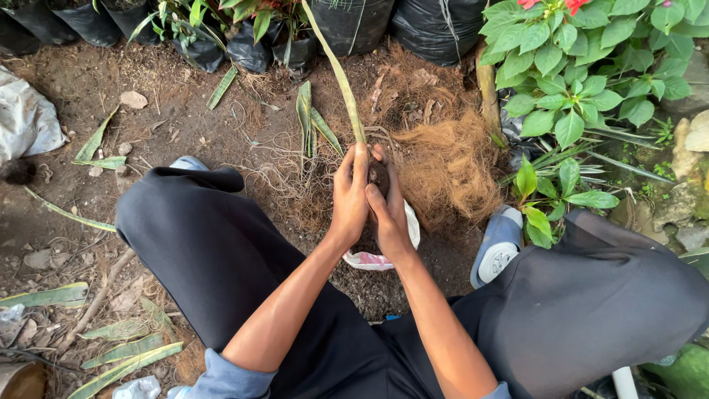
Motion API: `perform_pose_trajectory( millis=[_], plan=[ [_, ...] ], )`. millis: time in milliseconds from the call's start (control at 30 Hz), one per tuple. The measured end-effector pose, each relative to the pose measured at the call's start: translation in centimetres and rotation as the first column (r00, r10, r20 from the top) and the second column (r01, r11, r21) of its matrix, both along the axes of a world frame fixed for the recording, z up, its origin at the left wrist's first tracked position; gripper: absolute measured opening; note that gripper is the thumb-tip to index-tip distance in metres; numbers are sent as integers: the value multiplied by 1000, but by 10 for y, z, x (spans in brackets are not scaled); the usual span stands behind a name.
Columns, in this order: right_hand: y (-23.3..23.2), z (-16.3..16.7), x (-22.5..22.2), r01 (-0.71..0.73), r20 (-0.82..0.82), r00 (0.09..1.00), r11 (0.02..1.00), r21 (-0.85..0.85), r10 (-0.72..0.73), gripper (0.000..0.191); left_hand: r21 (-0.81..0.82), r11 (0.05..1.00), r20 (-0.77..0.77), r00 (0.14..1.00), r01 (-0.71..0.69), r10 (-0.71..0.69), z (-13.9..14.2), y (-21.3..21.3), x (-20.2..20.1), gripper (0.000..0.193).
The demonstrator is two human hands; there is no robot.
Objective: The person sits on the ground and uses their hands to pack soil around the base of a plant cutting. They repeatedly add soil from a nearby bag and press it firmly around the stem to form a compact root ball.
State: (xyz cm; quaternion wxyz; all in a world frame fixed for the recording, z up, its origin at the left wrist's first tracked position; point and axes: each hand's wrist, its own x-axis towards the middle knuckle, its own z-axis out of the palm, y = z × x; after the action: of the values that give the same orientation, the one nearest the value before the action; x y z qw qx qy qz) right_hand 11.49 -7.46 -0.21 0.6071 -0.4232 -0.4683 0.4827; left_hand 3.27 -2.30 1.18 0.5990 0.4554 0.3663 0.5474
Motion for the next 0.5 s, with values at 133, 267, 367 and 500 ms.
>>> perform_pose_trajectory(
  millis=[133, 267, 367, 500],
  plan=[
    [5, -1, 3, 95, 233, 965, 990, 102, -116, 62, -133, 991, 53, 999, 12, -4, -7, 1, 0, 51],
    [4, -2, 1, 105, 250, 960, 990, 93, -125, 58, -144, 989, 49, 999, 17, -10, -9, 2, -2, 55],
    [4, -3, 1, 117, 281, 950, 988, 96, -140, 54, -165, 986, 51, 999, 19, -11, -8, 3, -4, 52],
    [5, -4, 3, 113, 281, 950, 988, 101, -137, 52, -93, 995, -16, 999, 28, -29, -6, 1, -4, 47]
  ],
)
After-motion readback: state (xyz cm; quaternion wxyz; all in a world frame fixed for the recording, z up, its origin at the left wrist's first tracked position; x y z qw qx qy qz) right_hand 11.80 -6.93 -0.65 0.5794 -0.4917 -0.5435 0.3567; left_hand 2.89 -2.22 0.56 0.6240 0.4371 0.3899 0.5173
